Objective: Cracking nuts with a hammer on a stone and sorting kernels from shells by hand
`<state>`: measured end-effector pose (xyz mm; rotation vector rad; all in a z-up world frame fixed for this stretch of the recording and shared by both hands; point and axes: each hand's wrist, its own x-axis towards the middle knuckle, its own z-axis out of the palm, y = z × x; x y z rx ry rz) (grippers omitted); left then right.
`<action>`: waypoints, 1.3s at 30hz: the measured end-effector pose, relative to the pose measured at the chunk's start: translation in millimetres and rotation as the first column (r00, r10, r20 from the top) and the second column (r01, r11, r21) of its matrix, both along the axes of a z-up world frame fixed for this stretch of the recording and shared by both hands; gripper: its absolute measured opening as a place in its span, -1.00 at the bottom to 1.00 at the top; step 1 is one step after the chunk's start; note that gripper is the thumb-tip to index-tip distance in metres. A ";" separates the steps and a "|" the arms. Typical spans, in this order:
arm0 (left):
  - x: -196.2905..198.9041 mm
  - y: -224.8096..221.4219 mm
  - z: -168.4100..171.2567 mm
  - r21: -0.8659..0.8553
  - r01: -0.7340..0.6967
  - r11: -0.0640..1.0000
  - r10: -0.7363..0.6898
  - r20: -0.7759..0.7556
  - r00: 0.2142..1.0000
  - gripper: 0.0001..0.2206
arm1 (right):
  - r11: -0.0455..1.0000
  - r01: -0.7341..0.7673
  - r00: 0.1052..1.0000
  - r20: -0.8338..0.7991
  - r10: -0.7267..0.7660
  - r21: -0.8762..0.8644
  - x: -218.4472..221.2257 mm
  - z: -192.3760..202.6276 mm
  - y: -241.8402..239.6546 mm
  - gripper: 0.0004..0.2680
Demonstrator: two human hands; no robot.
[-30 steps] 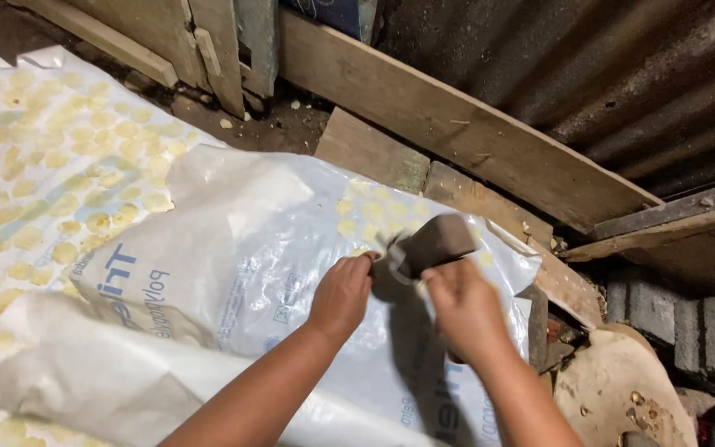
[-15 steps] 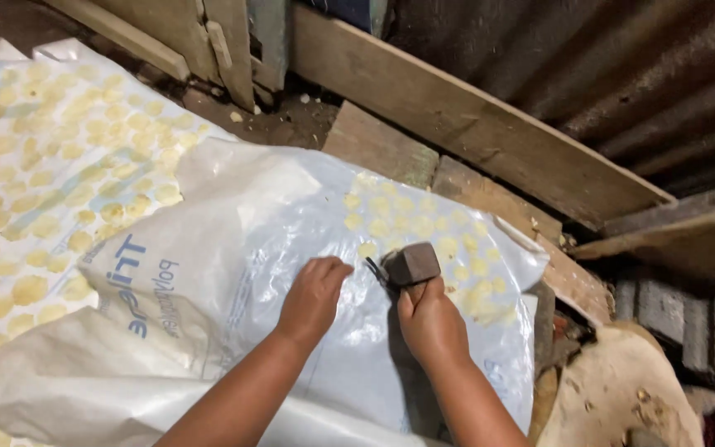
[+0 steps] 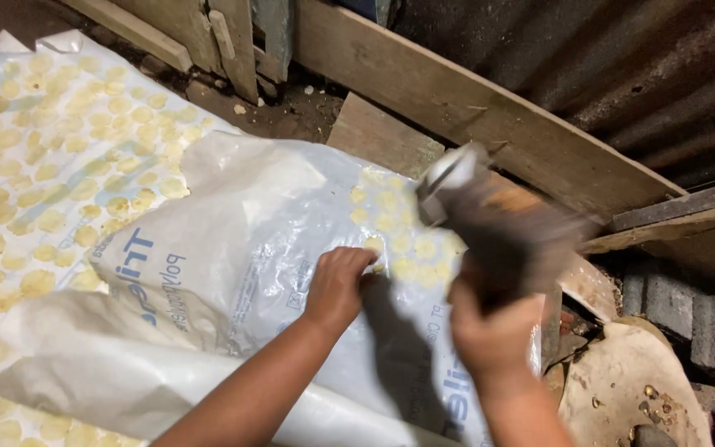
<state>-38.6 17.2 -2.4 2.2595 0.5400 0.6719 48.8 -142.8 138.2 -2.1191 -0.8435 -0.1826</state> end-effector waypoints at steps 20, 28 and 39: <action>1.2 -3.3 -10.1 -0.046 0.087 0.995 -0.084 0.061 0.995 -0.50 | 0.953 -0.007 0.992 -0.115 0.044 0.302 -23.6 102.1 4.9 -0.97; -36.6 19.1 -0.2 0.294 -0.187 0.937 0.242 -0.165 0.956 -0.63 | 0.780 -0.106 0.961 -0.265 -0.079 -0.616 -15.5 -86.2 25.3 -0.66; -43.3 15.1 -6.4 0.367 -0.142 0.919 0.213 -0.159 0.964 -0.69 | 0.815 0.041 0.947 -0.237 -0.216 -0.578 -22.4 9.3 42.3 -0.71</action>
